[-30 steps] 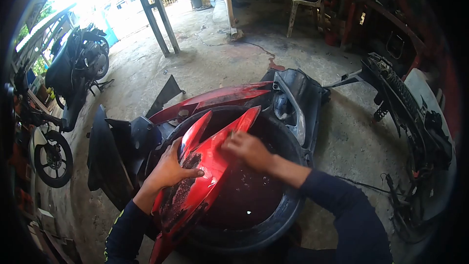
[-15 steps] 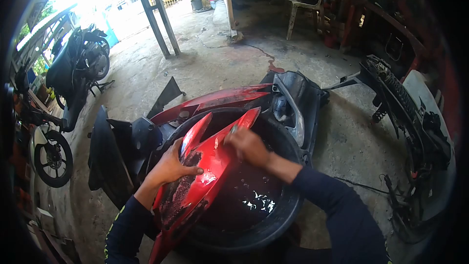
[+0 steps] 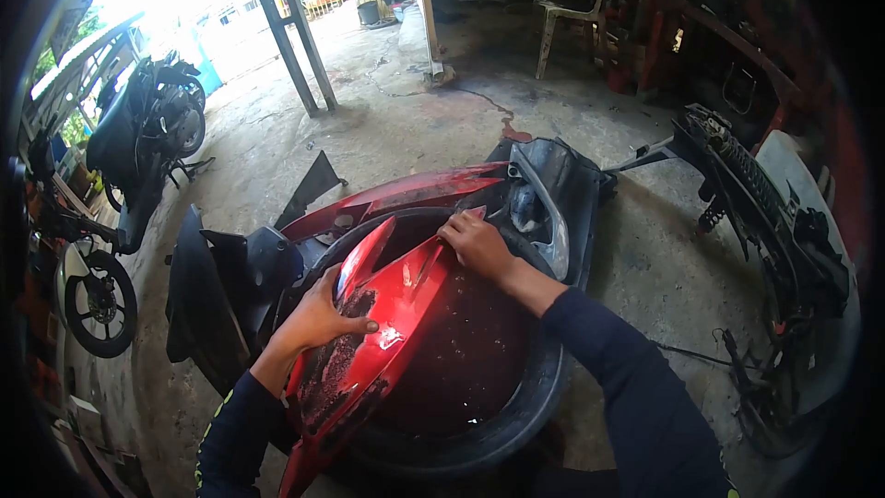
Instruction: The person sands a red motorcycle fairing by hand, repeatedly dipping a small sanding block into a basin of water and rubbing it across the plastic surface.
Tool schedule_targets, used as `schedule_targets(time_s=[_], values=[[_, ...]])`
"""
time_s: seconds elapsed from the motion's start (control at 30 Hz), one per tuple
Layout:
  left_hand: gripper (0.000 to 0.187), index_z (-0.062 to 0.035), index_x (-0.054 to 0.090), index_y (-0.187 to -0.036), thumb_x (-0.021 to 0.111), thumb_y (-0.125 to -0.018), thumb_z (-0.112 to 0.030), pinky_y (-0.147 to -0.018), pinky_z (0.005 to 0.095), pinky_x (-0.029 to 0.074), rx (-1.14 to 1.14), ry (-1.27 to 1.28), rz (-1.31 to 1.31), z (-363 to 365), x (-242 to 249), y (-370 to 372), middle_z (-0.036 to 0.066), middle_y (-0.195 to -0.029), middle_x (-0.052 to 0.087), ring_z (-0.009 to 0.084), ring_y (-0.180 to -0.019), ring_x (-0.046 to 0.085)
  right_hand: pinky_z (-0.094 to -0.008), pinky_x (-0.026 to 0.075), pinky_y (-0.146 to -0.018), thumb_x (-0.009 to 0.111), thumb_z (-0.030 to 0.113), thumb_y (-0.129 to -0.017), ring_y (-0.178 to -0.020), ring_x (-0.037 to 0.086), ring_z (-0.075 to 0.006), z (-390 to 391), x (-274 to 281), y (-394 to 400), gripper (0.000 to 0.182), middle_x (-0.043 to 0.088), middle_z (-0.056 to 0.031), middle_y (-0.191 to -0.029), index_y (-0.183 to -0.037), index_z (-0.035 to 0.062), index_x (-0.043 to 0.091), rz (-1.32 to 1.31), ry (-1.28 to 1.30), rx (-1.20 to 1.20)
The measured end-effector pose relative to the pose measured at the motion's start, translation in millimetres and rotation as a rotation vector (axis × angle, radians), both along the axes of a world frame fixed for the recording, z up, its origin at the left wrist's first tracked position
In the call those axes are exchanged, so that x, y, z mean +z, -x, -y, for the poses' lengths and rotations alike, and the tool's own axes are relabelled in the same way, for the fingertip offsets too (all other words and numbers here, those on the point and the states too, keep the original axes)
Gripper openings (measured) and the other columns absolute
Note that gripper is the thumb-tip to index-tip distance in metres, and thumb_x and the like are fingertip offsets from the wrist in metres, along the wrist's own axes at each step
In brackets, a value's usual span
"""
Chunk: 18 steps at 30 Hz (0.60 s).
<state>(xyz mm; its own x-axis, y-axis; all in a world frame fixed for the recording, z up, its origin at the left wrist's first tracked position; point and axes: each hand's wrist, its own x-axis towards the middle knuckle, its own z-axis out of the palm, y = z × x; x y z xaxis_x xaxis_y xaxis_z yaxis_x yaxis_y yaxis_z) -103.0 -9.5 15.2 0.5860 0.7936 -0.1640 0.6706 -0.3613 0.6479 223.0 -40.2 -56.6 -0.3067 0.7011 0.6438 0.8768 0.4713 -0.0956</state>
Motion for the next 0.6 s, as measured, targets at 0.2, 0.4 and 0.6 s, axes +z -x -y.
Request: schedule_targets(time_s=[0.2,0.4,0.6], values=[[0.131,0.0082,0.033,-0.154,0.096,-0.058,-0.054,-0.118,0.0475,0.037,0.009,-0.043,-0.032,-0.7,-3.7,2.2,0.035,-0.146,0.049,0.0454,-0.141,0.046,-0.0442,0.056,-0.090,0.062,0.006,-0.084,-0.102,0.065,-0.0331,28.7,-17.5,24.3,0.024,0.065,-0.0110,-0.102,-0.107,0.0083,0.067,-0.027,0.005,0.232],[0.129,0.0085,0.035,-0.153,0.096,-0.058,-0.053,-0.119,0.0467,0.036,-0.008,0.020,0.018,-4.1,-2.8,3.7,0.035,-0.148,0.047,0.0444,-0.142,0.046,-0.0439,0.056,-0.087,0.064,0.006,-0.082,-0.100,0.065,-0.0336,27.6,-15.2,28.0,0.024,0.065,-0.0128,-0.105,-0.106,0.0084,0.066,-0.032,-0.006,0.148],[0.130,0.0095,0.034,-0.154,0.097,-0.057,-0.052,-0.120,0.0456,0.036,-0.011,0.015,0.018,0.0,2.5,0.3,0.035,-0.149,0.047,0.0442,-0.142,0.046,-0.0423,0.056,-0.085,0.065,0.009,-0.078,-0.098,0.063,-0.0350,1.1,-7.2,0.2,0.026,0.063,-0.0138,-0.102,-0.104,0.0050,0.065,0.012,0.039,-0.048]])
